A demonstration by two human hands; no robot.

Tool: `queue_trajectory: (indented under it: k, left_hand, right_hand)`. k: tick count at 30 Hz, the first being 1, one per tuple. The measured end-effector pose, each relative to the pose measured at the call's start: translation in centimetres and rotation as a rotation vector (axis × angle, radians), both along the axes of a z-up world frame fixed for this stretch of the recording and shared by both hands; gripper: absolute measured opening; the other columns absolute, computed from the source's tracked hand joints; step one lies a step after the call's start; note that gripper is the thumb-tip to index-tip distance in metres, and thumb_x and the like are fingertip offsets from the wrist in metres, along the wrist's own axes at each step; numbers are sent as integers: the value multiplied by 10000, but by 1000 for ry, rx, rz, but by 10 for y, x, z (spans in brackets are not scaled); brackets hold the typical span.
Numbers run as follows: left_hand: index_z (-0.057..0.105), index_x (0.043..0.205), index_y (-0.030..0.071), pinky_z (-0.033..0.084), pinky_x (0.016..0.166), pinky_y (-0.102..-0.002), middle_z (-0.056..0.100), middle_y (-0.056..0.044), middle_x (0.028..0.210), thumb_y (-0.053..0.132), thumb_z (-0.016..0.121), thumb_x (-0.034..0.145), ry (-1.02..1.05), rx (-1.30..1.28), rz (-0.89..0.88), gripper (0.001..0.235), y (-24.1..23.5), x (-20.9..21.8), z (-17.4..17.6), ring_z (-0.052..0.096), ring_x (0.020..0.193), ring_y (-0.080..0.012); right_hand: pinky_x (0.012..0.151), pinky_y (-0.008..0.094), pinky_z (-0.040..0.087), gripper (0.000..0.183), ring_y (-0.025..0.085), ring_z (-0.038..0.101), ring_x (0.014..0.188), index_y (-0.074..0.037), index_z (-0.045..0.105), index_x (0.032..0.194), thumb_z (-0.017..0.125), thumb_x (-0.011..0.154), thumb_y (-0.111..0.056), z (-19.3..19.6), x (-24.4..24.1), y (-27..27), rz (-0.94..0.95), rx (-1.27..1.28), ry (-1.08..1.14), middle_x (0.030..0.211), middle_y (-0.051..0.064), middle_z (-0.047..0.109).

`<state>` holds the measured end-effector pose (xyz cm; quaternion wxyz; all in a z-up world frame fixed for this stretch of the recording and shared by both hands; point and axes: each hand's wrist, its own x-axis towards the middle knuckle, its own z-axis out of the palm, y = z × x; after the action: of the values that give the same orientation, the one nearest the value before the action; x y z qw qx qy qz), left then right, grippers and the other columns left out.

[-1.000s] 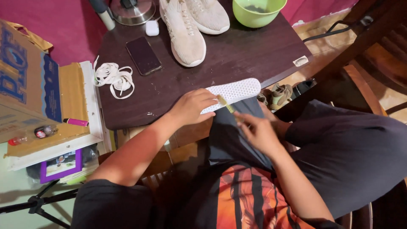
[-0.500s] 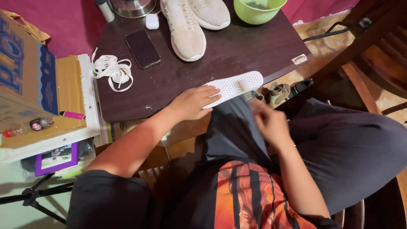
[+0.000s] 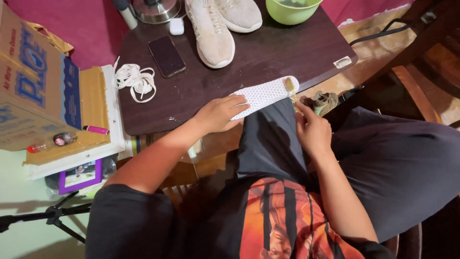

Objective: The person scrubs a white shoe insole with a brush on a table, repeatedly dipping the brush into a green bowl of water. The person holds the insole steady with one hand while scrubbing with the other.

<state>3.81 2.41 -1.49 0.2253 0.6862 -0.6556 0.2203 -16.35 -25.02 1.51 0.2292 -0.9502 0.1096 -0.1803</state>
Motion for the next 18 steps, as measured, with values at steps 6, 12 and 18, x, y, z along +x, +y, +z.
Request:
queue_trajectory:
  k: [6, 12, 18]
  left_hand:
    - [658, 1313, 66, 500, 1104, -399, 659, -131, 1277, 294, 762, 916, 40, 42, -9, 469, -1, -1, 4, 610, 1290, -308]
    - [659, 1310, 64, 475, 1134, -405, 662, -132, 1285, 301, 762, 912, 37, 35, -2, 475, -1, 0, 4, 609, 1298, -305]
    - [665, 1298, 65, 449, 1156, -414, 667, -127, 1279, 324, 754, 919, 28, 33, 11, 468, -1, -4, 5, 604, 1305, -298]
  right_hand:
    - [772, 538, 578, 317, 399, 740, 842, -279, 756, 1183, 689, 877, -232, 16, -4, 25, 126, 168, 67, 945, 58, 796]
    - [715, 482, 576, 350, 326, 735, 736, -303, 731, 1230, 678, 892, -233, 30, -11, 28, 138, 141, 76, 789, 58, 783]
    - [460, 335, 486, 434, 185, 613, 504, -199, 732, 1256, 717, 828, -128, 7, -4, -9, 88, 330, -127, 728, 47, 700]
